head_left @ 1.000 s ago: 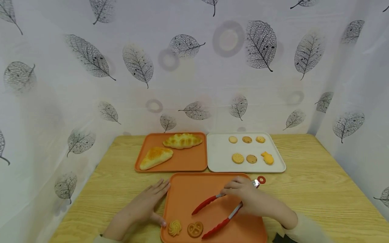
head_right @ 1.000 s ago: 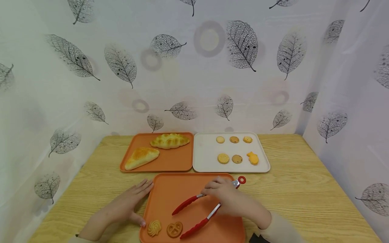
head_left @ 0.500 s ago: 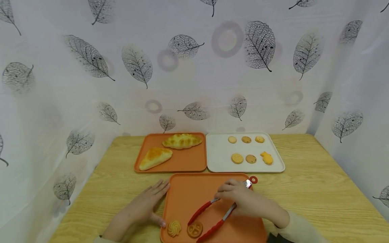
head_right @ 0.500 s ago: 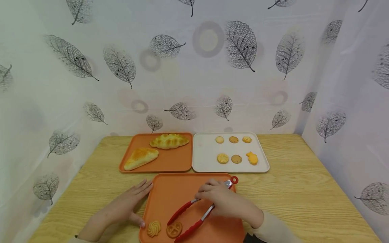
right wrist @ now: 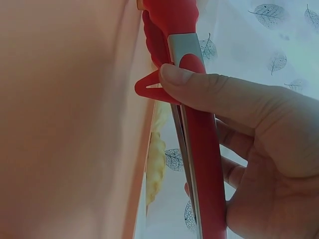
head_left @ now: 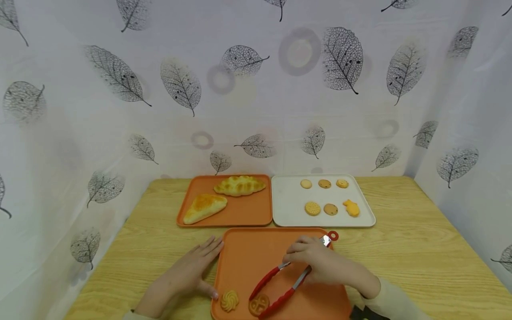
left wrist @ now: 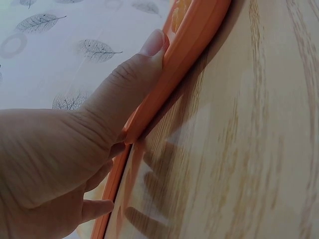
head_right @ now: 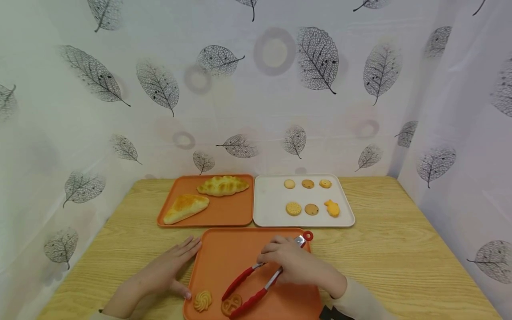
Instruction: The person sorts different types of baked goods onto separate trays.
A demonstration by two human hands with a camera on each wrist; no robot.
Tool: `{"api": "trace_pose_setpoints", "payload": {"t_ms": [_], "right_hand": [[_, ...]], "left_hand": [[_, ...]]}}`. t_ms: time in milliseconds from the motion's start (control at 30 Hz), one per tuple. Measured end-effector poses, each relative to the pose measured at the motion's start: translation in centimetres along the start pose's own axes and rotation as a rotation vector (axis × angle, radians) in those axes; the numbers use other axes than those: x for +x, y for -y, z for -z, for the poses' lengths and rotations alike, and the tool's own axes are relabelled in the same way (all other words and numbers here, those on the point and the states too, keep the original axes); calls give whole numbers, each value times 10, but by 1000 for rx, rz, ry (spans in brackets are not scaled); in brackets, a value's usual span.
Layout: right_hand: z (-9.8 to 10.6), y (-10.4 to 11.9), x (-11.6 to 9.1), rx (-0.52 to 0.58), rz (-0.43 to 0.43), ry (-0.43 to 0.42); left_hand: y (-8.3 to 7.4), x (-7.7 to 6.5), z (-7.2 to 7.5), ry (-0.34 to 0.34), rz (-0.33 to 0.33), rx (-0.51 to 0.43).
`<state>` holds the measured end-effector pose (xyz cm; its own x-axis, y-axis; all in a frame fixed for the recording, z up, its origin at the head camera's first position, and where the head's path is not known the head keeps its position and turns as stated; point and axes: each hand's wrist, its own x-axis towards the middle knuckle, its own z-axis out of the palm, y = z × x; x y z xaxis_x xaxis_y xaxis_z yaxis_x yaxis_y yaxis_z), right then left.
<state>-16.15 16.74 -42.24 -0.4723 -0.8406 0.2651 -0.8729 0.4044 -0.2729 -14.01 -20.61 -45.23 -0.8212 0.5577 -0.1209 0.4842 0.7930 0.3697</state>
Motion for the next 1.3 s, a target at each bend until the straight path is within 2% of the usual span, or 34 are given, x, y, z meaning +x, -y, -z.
{"api": "trace_pose_setpoints", "payload": {"t_ms": [267,500,700,1100,1300], "right_hand": [[6,-12,-3,-57,39,-73],[18,-21,-7,-94,-17,-133],[31,-30,-9,-171,6,-221],[67,-47,-18,-212,-134,-293],[79,-59,-21,-246,-135,-364]], "left_hand": [[1,1,0,-3,-11,-1],[1,1,1,6,2,6],[1,0,1,7,-1,4],[-1,-1,1,-7,-22,7],[-3,-2,2,-5,-28,5]]}}
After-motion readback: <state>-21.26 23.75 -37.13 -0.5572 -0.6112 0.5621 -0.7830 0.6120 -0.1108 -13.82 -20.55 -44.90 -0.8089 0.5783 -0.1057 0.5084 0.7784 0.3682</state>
